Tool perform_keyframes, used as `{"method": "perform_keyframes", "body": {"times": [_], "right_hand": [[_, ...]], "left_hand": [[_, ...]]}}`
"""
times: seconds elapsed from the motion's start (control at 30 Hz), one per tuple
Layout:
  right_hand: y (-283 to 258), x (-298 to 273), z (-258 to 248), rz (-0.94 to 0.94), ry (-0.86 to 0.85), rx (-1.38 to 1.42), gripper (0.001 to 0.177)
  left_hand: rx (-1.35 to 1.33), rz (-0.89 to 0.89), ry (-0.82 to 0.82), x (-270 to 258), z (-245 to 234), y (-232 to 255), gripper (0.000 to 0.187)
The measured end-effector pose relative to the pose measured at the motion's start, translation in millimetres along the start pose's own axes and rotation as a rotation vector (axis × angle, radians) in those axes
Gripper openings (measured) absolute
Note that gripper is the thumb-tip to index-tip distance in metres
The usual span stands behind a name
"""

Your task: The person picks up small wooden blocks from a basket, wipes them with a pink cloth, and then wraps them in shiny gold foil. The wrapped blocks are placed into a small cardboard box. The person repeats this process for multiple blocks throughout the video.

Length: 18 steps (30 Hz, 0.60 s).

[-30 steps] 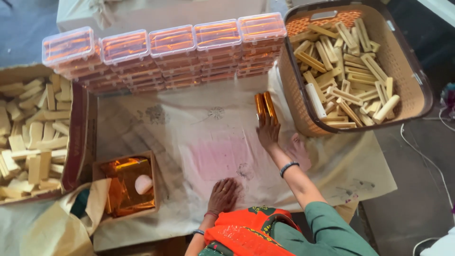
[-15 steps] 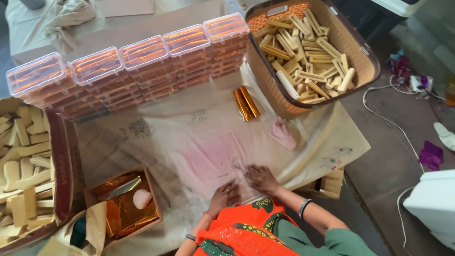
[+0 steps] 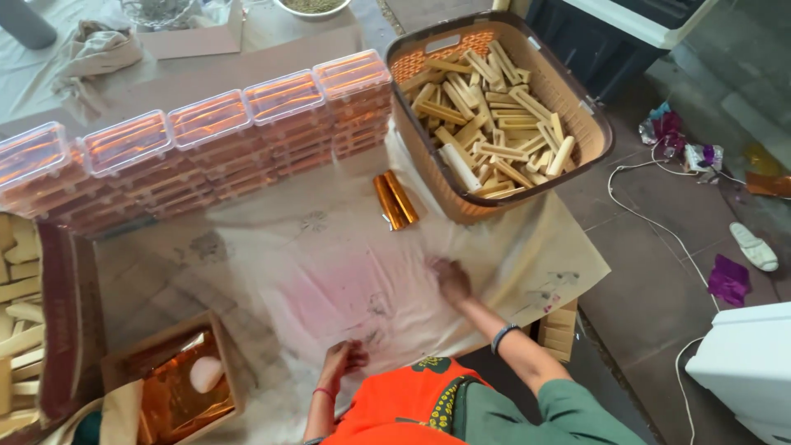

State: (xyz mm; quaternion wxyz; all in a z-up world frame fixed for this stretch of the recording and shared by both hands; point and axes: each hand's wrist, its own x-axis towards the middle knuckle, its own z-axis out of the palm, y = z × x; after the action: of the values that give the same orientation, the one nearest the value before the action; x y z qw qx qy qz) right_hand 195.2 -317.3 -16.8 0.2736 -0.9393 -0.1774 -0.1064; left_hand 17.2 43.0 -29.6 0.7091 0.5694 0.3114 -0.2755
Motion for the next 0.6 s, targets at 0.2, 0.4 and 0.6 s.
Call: {"method": "perform_keyframes", "body": {"times": [0.2,0.4,0.6], "right_hand": [[-1,-6,-56,-0.218,-0.489,0.261,0.036],[-4,51,-131,-0.098,-0.04,0.153,0.068],[29,52,-71,-0.162,0.06,-0.023,0.069]], "left_hand": [[-0.378,0.12,0.147,33,15,33,0.037],[-0.268,0.217,0.277,52,47,23,0.031],[-0.131,0.265,0.399,26,29,-12,0.03]]}}
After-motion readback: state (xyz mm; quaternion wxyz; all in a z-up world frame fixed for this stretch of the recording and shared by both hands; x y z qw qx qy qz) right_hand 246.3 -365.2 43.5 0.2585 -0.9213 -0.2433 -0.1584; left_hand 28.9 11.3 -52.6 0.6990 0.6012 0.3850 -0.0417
